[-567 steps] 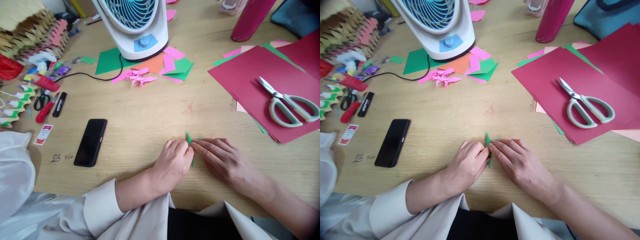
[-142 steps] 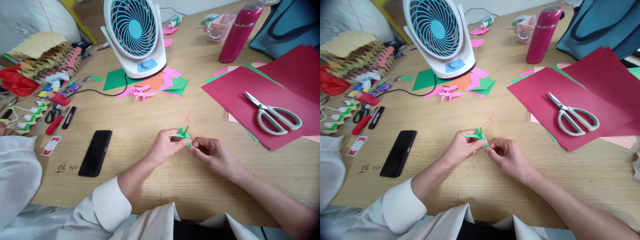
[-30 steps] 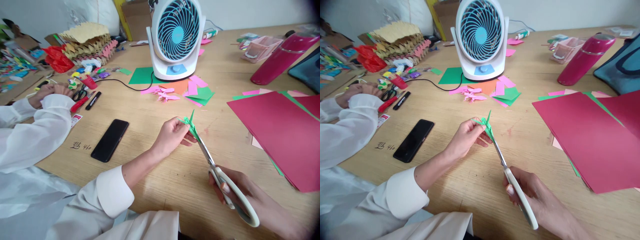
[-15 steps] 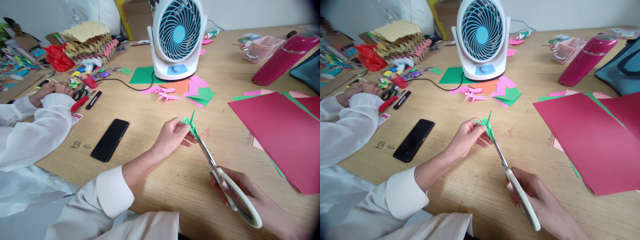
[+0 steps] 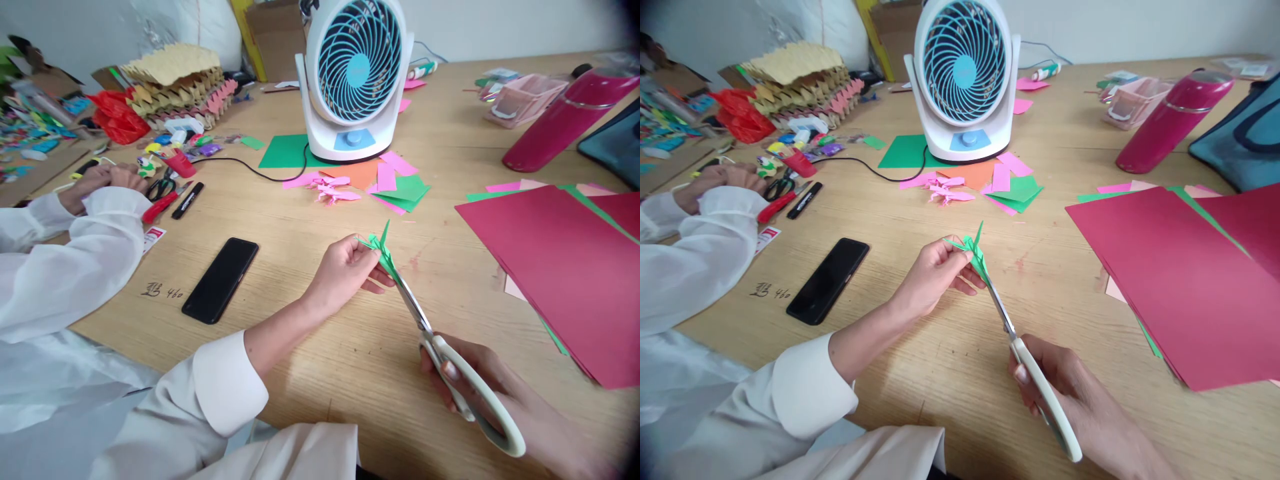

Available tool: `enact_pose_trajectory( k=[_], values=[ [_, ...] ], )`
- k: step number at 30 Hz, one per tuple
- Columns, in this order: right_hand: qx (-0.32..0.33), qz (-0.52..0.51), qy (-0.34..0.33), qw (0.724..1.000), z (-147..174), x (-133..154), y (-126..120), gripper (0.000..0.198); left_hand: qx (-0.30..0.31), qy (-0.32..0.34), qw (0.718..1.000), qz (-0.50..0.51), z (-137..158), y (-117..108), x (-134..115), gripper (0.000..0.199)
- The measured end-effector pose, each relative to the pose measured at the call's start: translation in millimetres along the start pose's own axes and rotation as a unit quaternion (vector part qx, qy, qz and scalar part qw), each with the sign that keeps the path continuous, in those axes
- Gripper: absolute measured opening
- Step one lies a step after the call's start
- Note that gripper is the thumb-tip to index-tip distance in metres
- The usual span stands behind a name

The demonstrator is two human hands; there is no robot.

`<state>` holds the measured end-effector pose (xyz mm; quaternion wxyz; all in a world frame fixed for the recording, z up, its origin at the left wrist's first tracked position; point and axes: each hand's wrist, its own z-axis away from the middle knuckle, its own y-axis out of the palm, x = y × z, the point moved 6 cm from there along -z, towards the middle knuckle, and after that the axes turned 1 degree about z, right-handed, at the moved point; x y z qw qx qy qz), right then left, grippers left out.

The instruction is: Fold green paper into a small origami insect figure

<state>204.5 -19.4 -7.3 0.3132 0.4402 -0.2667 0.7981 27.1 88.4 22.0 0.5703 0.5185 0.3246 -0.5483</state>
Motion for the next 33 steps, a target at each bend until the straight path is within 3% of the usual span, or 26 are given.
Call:
enact_pose_trajectory(
  k=[19,33],
  values=[
    [-0.011,0.012,0.005,1.000,-1.0,-1.0,-1.1,0.043,-0.009,-0.002,1.000,0.013,-0.1,-0.8,1.1,0.009],
    [-0.031,-0.005,-0.008,0.999,-3.3,1.7,0.4,0.051,0.002,-0.003,1.000,0.013,-1.0,-1.6,2.6,0.009]
  ],
)
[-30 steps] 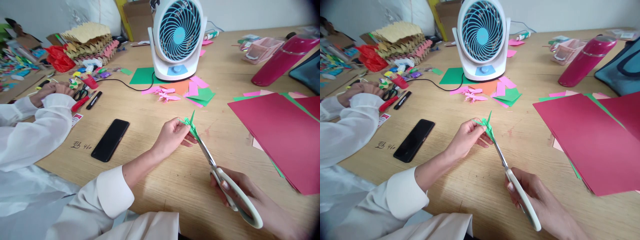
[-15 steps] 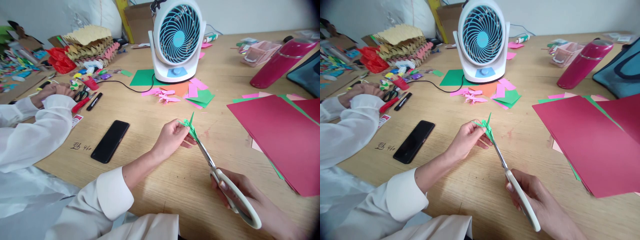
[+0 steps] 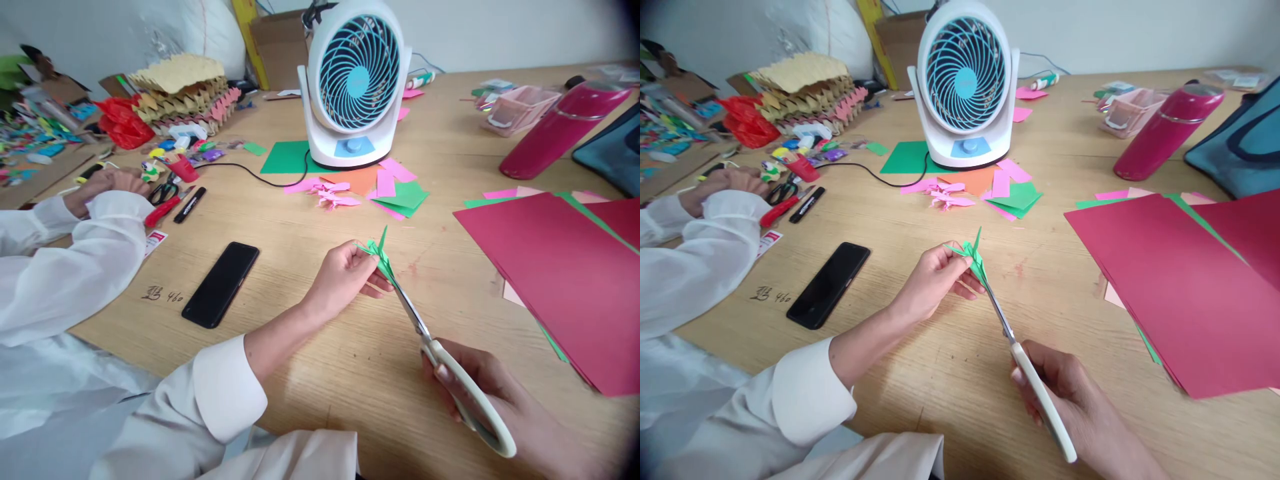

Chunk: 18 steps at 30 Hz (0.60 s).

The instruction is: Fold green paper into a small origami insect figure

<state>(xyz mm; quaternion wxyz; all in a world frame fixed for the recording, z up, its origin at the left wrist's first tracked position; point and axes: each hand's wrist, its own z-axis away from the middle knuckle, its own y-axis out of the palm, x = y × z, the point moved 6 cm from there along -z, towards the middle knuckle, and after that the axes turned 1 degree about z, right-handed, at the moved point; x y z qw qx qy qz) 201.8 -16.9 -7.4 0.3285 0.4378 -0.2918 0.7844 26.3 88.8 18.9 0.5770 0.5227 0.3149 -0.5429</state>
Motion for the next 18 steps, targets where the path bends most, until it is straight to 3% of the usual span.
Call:
enact_pose_trajectory(
  k=[18],
  values=[
    [-0.018,0.005,-0.004,1.000,0.1,2.7,0.6,0.054,0.015,-0.010,1.000,-0.005,1.2,5.0,2.8,0.007]
  ],
)
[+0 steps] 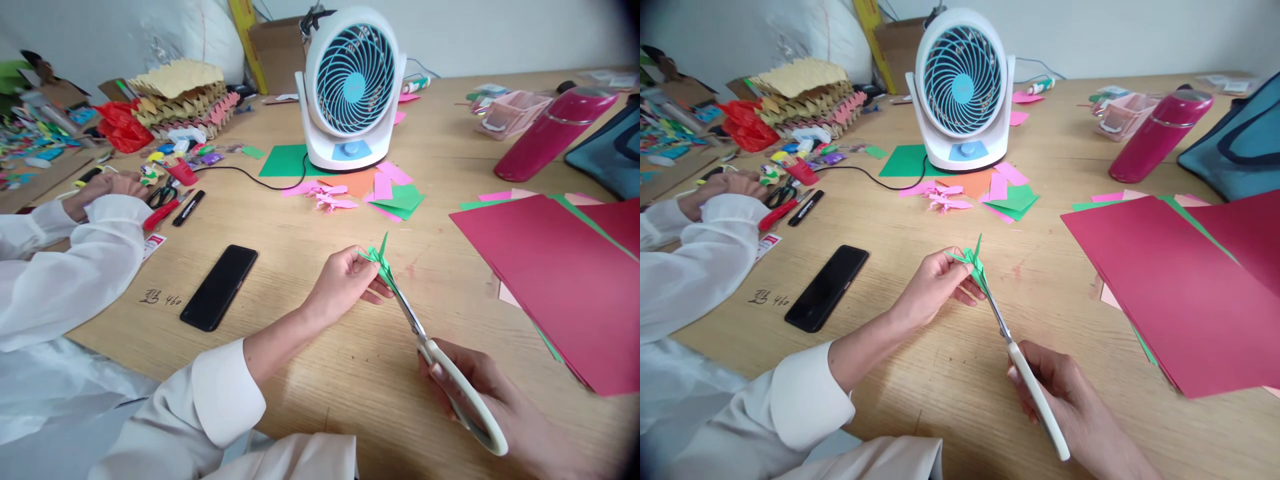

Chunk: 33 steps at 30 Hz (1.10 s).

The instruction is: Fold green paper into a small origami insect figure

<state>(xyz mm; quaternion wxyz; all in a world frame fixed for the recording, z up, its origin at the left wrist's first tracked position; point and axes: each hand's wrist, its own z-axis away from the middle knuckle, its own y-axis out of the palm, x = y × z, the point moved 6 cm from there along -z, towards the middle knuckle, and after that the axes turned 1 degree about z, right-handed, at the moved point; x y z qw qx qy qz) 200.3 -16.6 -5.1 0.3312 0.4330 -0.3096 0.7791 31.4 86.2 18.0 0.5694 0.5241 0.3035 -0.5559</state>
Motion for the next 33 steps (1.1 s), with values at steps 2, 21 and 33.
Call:
enact_pose_trajectory(
  k=[2,21,33],
  values=[
    [-0.001,-0.002,-0.005,1.000,-0.7,1.5,-0.6,0.055,0.001,-0.001,1.000,-0.001,0.0,0.2,-0.3,0.007],
    [0.002,-0.014,0.000,1.000,-0.6,-0.7,-0.6,0.052,-0.009,0.005,1.000,-0.028,7.5,6.4,-5.7,0.014],
    [-0.008,-0.005,0.007,1.000,-0.5,3.1,-2.8,0.053,0.008,0.007,0.999,-0.038,7.3,6.9,-3.9,0.013]
  ],
)
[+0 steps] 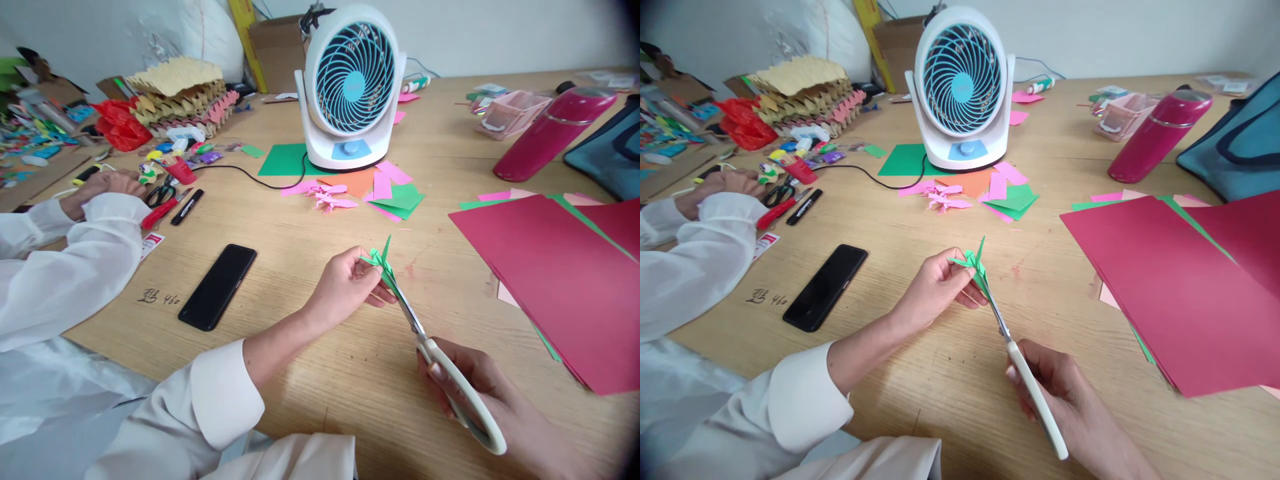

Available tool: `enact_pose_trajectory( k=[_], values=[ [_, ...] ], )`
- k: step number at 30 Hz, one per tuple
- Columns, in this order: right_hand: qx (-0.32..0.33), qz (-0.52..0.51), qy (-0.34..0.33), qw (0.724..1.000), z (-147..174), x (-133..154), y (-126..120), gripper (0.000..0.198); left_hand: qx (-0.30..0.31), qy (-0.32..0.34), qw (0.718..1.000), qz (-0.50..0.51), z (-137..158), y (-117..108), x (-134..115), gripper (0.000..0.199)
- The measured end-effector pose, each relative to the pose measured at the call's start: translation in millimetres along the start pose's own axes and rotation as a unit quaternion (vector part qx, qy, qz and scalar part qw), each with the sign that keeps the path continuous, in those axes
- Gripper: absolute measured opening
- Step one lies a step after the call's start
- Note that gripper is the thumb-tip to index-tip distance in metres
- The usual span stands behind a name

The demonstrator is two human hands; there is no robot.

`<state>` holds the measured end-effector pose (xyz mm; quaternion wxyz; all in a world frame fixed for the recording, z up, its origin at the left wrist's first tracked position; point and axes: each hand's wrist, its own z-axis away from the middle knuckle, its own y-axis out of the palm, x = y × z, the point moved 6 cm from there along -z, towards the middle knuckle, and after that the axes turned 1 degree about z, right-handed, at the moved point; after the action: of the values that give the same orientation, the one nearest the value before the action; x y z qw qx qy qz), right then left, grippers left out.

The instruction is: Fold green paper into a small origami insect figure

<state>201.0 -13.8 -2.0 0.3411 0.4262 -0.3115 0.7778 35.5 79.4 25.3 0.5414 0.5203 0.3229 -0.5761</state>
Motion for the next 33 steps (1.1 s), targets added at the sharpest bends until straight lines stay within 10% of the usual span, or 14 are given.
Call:
enact_pose_trajectory(
  k=[33],
  values=[
    [0.003,-0.003,-0.007,1.000,-1.9,-3.4,-0.2,0.053,-0.001,-0.001,1.000,0.002,-0.5,-0.6,-0.5,0.012]
  ],
)
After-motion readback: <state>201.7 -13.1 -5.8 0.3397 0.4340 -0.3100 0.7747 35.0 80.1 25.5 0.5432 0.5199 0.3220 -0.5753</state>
